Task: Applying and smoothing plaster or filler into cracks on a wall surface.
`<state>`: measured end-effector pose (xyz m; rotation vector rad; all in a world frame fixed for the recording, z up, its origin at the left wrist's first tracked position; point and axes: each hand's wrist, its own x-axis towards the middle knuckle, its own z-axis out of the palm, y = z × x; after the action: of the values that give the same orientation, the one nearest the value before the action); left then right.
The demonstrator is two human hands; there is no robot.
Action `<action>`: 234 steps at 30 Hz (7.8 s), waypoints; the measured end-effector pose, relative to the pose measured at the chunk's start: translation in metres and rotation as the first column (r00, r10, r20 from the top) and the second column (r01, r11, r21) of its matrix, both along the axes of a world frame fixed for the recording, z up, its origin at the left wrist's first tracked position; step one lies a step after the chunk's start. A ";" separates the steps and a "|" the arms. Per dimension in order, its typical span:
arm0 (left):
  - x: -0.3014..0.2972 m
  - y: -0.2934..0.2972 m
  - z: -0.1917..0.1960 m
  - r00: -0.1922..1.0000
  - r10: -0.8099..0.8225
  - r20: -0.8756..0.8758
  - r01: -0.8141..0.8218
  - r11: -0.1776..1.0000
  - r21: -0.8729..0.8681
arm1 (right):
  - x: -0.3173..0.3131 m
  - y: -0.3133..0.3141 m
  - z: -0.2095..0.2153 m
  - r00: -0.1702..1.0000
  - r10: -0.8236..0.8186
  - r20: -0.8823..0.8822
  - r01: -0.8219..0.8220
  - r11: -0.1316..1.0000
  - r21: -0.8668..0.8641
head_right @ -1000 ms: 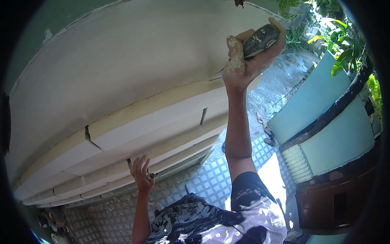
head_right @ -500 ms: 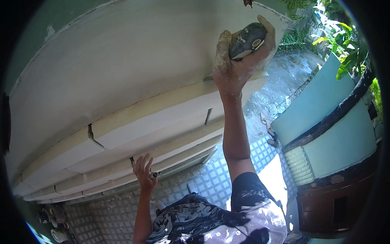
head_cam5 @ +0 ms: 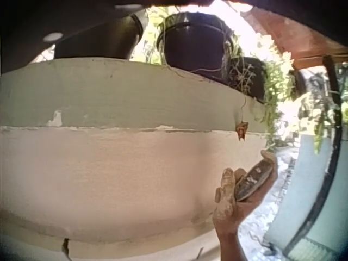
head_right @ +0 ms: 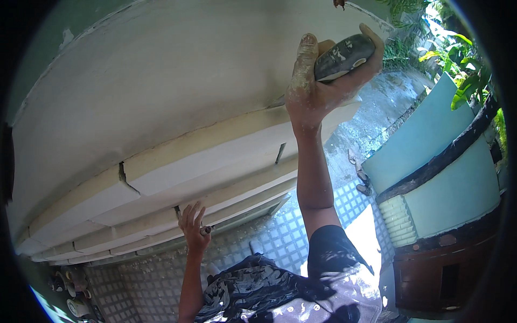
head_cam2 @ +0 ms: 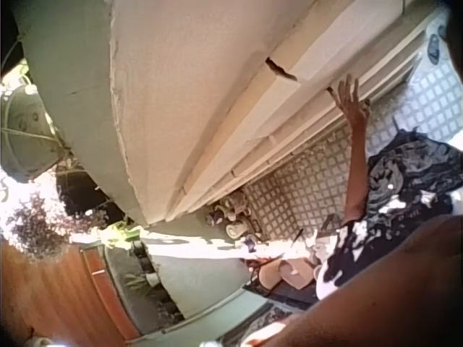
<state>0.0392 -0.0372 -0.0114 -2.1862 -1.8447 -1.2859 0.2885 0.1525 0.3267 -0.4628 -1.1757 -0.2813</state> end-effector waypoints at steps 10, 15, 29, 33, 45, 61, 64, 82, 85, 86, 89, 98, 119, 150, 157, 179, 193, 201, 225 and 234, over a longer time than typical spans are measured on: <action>-0.002 -0.001 0.002 0.999 0.012 -0.052 -0.013 0.999 -0.035 | -0.013 0.005 0.014 0.994 -0.092 0.053 0.093 0.996 -0.019; -0.002 -0.004 0.007 1.000 0.019 -0.020 -0.021 0.997 -0.074 | -0.005 -0.013 0.013 0.991 0.046 0.126 -0.027 0.989 -0.149; -0.002 -0.002 0.002 0.999 0.021 -0.040 -0.023 0.999 -0.035 | 0.011 -0.003 0.012 0.978 0.201 -0.049 -0.205 0.973 -0.104; -0.002 -0.002 0.003 1.000 0.018 -0.020 -0.019 0.999 -0.050 | 0.007 -0.005 0.014 0.995 0.083 0.053 -0.076 0.990 -0.122; -0.003 -0.002 -0.001 0.998 0.038 -0.050 -0.039 0.999 -0.009 | -0.025 -0.024 0.010 0.971 0.233 0.057 -0.231 0.972 -0.035; 0.000 -0.007 0.008 0.999 0.037 -0.013 -0.038 0.996 -0.084 | -0.036 -0.018 0.004 0.998 -0.066 0.018 0.065 0.996 0.059; 0.002 -0.003 0.008 0.999 0.025 -0.020 -0.027 0.997 -0.073 | -0.032 -0.024 0.004 0.993 -0.007 -0.117 0.014 0.998 0.063; 0.003 -0.002 0.006 0.999 0.025 0.034 -0.023 0.998 -0.059 | -0.078 -0.035 0.013 0.992 0.062 0.110 -0.059 0.998 -0.032; 0.002 -0.006 0.011 0.999 0.047 0.021 -0.044 0.994 -0.097 | -0.088 -0.033 0.013 0.965 -0.191 0.178 0.158 0.970 0.185; 0.003 -0.009 0.014 0.998 0.057 0.012 -0.055 0.988 -0.144 | -0.089 -0.038 0.014 0.968 -0.177 0.180 0.144 0.972 0.184; 0.012 -0.028 0.044 0.996 0.065 0.056 -0.056 0.987 -0.150 | -0.095 -0.050 0.012 0.984 0.167 0.065 -0.163 0.985 -0.053; -0.037 -0.130 0.004 0.873 0.173 0.456 -0.132 0.984 -0.119 | -0.128 -0.061 0.009 0.985 0.170 0.010 -0.169 0.986 -0.008; -0.250 -0.095 0.059 0.511 0.556 0.655 -0.730 0.683 -0.011 | -0.188 -0.073 0.006 0.966 0.257 0.007 -0.256 0.964 -0.075; -0.314 -0.047 0.044 0.635 0.566 0.526 -0.768 0.539 0.346 | -0.222 -0.094 0.007 0.994 0.008 0.107 -0.001 0.998 -0.067; -0.311 -0.041 0.045 0.616 0.607 0.502 -0.786 0.514 0.344 | -0.253 -0.097 0.009 0.903 0.316 -0.290 -0.334 0.942 -0.015; -0.316 -0.047 0.043 0.614 0.612 0.499 -0.788 0.512 0.342 | -0.197 -0.076 -0.006 1.000 -0.021 0.020 0.021 0.999 0.026; -0.313 -0.044 0.044 0.626 0.603 0.494 -0.779 0.503 0.374 | -0.184 -0.075 -0.008 0.914 0.369 -0.169 -0.370 0.929 0.026; -0.313 -0.038 0.041 0.623 0.591 0.512 -0.781 0.505 0.368 | -0.179 -0.096 0.009 0.903 0.354 -0.243 -0.381 0.922 -0.071; -0.317 -0.039 0.037 0.568 0.646 0.510 -0.822 0.471 0.320 | -0.162 -0.068 -0.007 0.909 0.394 -0.133 -0.373 0.914 0.160; -0.321 -0.041 0.033 0.566 0.655 0.501 -0.823 0.481 0.302 | -0.147 -0.090 -0.001 0.970 0.228 -0.086 -0.221 0.972 0.085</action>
<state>-0.2817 -0.0782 0.0219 -0.7160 -1.8739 -1.6485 0.1411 0.0626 0.3261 -0.2712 -1.1088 -0.1053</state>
